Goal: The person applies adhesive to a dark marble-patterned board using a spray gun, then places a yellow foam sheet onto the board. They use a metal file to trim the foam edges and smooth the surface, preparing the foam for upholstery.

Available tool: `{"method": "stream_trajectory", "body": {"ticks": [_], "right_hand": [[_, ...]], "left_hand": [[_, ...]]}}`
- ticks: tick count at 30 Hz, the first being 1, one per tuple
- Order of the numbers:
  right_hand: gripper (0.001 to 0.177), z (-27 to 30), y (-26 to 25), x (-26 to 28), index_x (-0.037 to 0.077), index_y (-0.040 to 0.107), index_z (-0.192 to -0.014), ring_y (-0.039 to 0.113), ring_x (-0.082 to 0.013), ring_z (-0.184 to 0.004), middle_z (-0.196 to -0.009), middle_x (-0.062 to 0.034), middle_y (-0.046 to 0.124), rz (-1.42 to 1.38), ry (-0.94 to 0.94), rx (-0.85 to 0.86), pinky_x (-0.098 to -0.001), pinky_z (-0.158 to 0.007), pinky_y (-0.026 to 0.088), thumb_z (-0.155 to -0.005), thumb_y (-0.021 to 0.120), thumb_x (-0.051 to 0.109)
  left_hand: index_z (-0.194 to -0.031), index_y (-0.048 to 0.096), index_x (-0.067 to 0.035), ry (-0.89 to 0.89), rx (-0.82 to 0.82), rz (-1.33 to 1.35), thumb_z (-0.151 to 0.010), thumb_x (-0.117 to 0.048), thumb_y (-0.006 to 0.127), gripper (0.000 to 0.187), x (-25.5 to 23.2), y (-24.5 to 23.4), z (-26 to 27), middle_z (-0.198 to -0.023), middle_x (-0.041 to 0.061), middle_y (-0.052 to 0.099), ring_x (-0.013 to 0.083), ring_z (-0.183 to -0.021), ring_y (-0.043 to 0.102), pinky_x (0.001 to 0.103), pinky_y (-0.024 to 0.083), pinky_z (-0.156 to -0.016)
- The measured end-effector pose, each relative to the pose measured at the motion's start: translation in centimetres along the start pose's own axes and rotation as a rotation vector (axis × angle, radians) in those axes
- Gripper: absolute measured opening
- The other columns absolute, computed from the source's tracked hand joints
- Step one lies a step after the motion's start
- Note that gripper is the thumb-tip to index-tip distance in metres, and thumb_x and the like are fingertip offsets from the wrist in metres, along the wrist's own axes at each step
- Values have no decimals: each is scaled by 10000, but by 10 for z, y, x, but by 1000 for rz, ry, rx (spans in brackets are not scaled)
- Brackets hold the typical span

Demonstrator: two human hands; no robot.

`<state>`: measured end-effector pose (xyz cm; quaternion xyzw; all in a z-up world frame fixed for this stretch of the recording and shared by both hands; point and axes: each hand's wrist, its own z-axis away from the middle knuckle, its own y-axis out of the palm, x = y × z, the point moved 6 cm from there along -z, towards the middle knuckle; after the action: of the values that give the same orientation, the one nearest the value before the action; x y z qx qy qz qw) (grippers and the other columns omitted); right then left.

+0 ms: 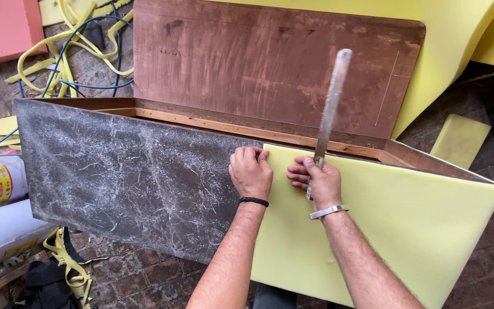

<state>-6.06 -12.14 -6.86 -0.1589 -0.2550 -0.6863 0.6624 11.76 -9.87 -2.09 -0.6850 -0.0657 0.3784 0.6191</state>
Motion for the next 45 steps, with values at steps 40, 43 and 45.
{"method": "stream_trajectory", "body": {"ticks": [40,43,45], "right_hand": [[285,176,-226,-299,10,718,-1125,731,-117,-763,-945,-74,773,-16,-227,-198,-227,-616,556,-1059,599,261],[270,216,-280,-320,71,742,-1113,605,-93,-563,-850,-47,748,8,-154,-357,-228,-484,470,-1034,595,283],[246,237,-309,-324,76,765,-1118,523,-71,-526,-770,-35,678,-47,-200,-451,-221,-460,420,-1039,617,257]], "left_hand": [[-1053,709,-90,10,483,189,-874,-195,755,212,105,-72,347,-977,85,707,221,-848,714,345,579,-784],[-1085,692,-102,206,514,188,-883,-213,748,237,59,-60,356,-1063,86,701,252,-990,697,377,561,-857],[-1086,705,-113,338,514,121,-884,-226,749,235,25,-49,358,-1110,100,685,294,-1066,653,395,532,-898]]}}
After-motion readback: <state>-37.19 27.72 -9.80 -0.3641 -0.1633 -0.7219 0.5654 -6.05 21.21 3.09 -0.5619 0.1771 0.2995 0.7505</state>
